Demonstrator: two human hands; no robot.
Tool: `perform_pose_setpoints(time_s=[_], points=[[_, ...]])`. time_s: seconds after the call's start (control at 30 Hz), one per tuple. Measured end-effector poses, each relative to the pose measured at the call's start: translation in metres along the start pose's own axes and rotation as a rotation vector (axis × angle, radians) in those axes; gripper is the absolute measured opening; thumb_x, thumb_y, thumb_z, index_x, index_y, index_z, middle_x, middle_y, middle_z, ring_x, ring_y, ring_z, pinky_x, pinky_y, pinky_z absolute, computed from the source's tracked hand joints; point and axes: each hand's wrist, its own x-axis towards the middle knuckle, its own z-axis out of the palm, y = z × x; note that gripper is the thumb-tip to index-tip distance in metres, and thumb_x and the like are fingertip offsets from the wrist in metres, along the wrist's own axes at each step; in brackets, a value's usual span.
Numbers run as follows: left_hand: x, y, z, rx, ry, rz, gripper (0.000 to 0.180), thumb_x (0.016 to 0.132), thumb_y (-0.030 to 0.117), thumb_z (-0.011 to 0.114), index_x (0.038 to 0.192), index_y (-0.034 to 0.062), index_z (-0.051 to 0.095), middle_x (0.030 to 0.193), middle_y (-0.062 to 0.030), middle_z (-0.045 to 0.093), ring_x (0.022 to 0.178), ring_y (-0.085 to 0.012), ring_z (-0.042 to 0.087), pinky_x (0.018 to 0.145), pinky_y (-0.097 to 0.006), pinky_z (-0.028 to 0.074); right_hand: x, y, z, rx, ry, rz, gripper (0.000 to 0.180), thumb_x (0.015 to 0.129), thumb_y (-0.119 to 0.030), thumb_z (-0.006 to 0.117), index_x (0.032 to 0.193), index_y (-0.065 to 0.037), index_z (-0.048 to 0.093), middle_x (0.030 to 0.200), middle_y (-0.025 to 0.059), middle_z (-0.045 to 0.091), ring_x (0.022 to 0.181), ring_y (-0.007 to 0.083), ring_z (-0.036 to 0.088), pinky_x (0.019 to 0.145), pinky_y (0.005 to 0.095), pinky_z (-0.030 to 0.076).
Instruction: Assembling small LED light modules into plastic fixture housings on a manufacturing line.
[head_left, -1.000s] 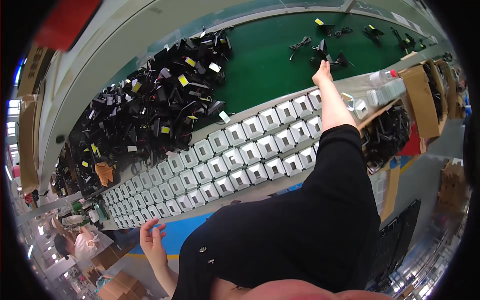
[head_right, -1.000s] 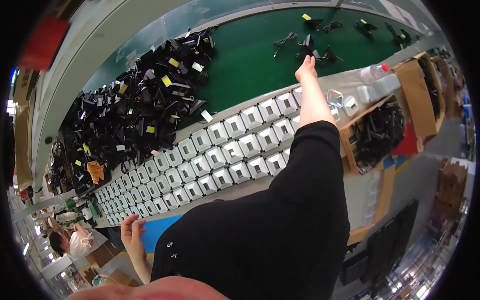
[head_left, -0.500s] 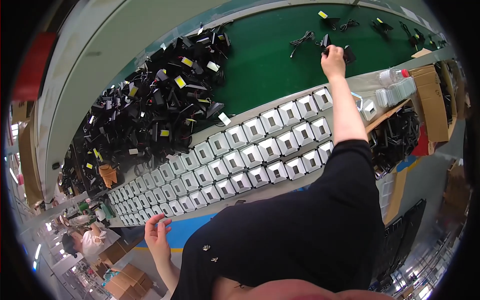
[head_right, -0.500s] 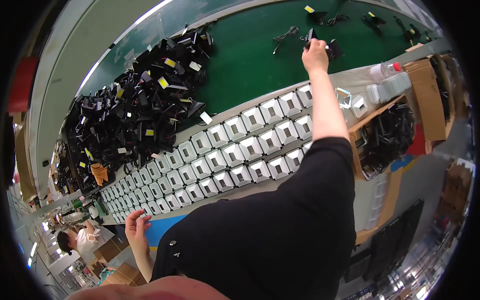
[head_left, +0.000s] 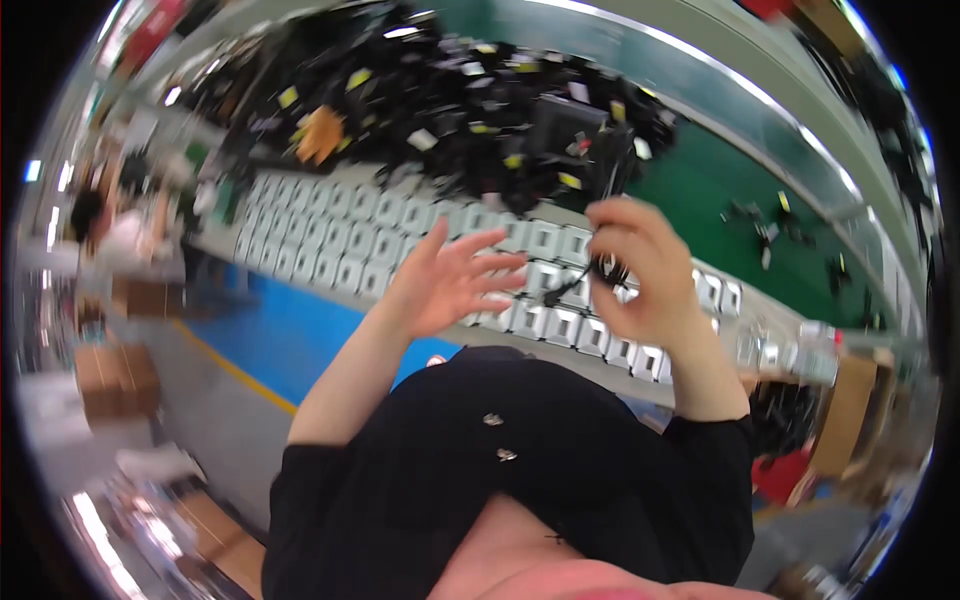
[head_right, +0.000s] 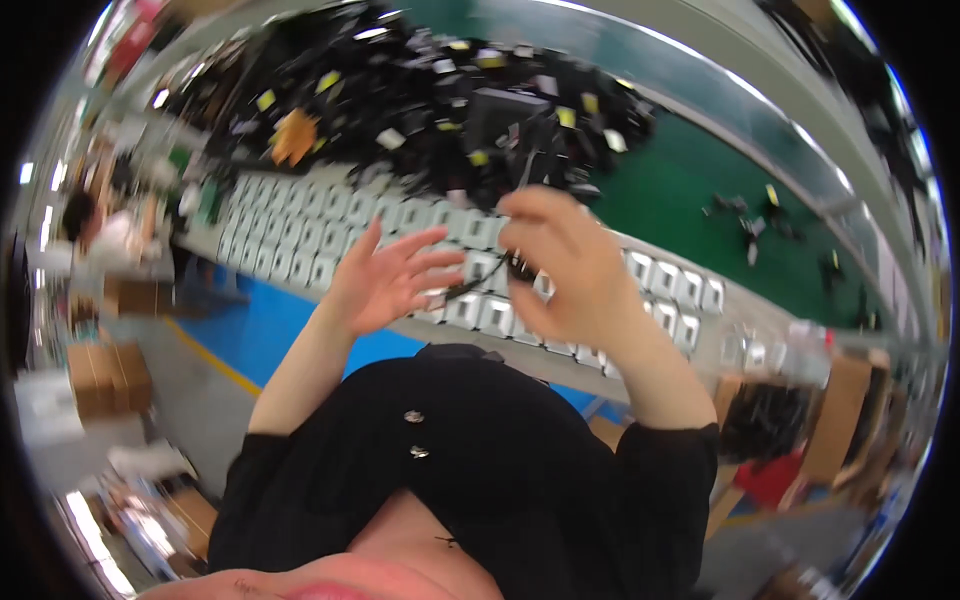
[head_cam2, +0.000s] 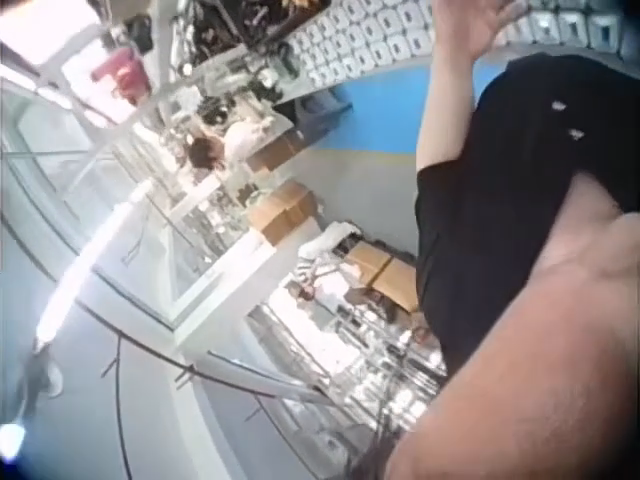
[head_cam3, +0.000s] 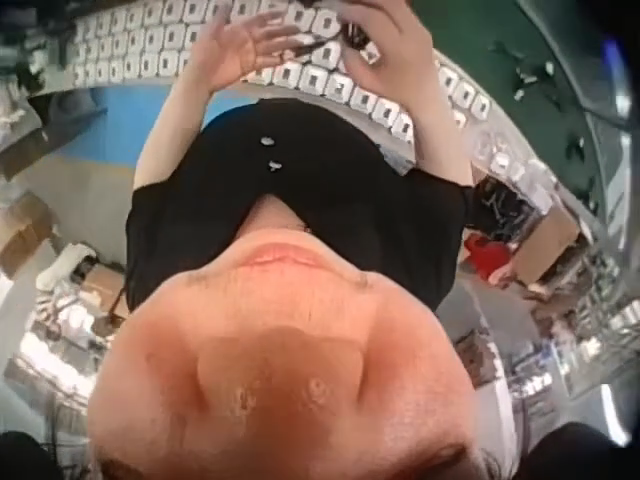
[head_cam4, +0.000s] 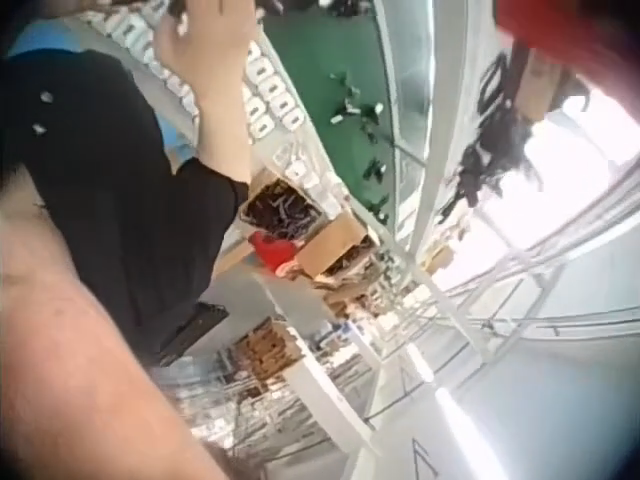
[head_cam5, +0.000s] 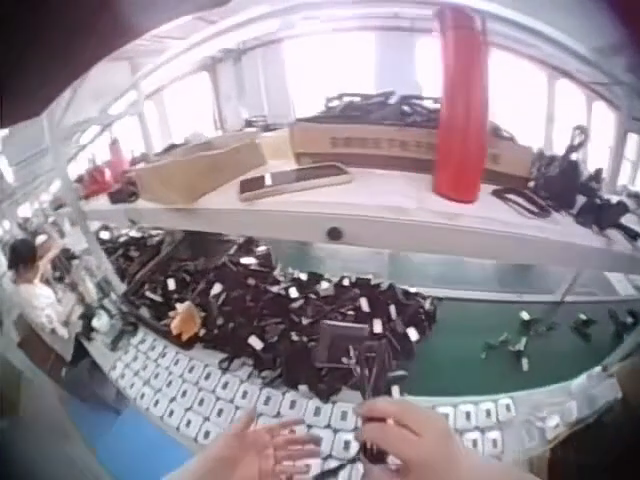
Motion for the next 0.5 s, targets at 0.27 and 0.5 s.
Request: perform_pose_setpoints(time_s=[0.27,0.5], points=[[-0.154,0.059,-0.04,-0.065,-0.031,0.663,0.072,0.084,0.063,0.037,0.124,0.0042,0.045,0.126,-0.0182,0.047,0.106,-0.0306,0.05,0.089,-0.045,0.039,0.053,-0.112,0.154,0.135,-0.524,-0.461,0.027,0.059,-0.001,0.06,0.084,-0.006,0.05,0.101,0.0092,0.051,0.08,0.0253,0.054,0.066,0.0336,0.046],[-0.266,0.048,-0.068,0.376,0.335,1.022,0.062,0.07,0.013,0.068,0.125,0.0008,0.042,0.112,-0.0097,0.055,0.11,-0.0191,0.049,0.094,-0.031,0.037,0.102,-0.161,0.205,0.468,-0.559,-0.16,0.05,0.072,-0.006,0.059,0.121,-0.005,0.047,0.124,0.0141,0.049,0.099,0.0266,0.058,0.079,0.0325,0.047]])
